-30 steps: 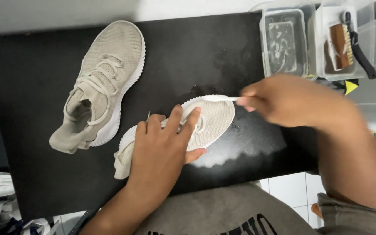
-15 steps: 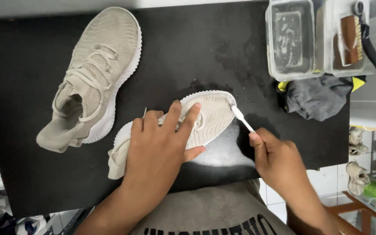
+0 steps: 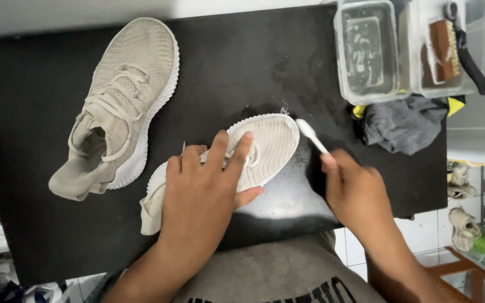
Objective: Cleaning the midsole of a sneaker using a toothbrush, cloth, and cleaning solution.
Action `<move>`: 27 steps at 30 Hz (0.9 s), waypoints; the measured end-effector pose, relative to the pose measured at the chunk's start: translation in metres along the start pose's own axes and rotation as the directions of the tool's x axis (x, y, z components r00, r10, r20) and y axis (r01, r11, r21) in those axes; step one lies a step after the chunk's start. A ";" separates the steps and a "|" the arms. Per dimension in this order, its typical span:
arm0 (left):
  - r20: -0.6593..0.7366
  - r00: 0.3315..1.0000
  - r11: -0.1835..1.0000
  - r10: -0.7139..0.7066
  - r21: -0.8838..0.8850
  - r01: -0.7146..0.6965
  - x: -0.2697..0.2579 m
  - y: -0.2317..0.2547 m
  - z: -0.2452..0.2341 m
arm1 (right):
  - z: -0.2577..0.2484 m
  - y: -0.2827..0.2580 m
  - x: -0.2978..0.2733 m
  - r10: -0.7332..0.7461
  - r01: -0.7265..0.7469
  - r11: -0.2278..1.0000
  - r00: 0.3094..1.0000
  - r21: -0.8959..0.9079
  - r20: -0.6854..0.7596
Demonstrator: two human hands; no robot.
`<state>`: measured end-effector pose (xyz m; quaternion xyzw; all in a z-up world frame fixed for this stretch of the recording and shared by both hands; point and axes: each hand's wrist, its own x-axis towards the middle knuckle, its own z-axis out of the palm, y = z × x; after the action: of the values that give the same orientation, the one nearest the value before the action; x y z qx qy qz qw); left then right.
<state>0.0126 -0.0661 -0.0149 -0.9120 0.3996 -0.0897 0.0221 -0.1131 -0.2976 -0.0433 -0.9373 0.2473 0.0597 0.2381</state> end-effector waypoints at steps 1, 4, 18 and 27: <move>0.006 1.000 1.000 -0.007 -0.002 0.007 0.000 -0.001 0.000 | 0.000 0.000 -0.004 -0.004 0.004 1.000 1.000 -0.002 0.008; 0.008 1.000 1.000 0.015 0.025 -0.015 0.000 0.000 0.000 | 0.002 0.002 -0.013 -0.012 0.015 0.999 0.999 0.051 -0.050; -0.006 1.000 1.000 0.006 0.026 -0.006 0.002 -0.001 -0.002 | -0.023 -0.007 -0.003 0.073 -0.081 0.992 0.994 0.098 0.083; -0.013 0.999 0.997 0.040 0.071 -0.039 0.000 0.000 0.000 | 0.005 -0.016 0.025 -0.167 0.165 0.985 0.984 -0.042 -0.059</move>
<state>0.0128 -0.0663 -0.0152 -0.9019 0.4143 -0.1097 0.0532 -0.0836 -0.2932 -0.0469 -0.9604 0.1744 0.0148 0.2170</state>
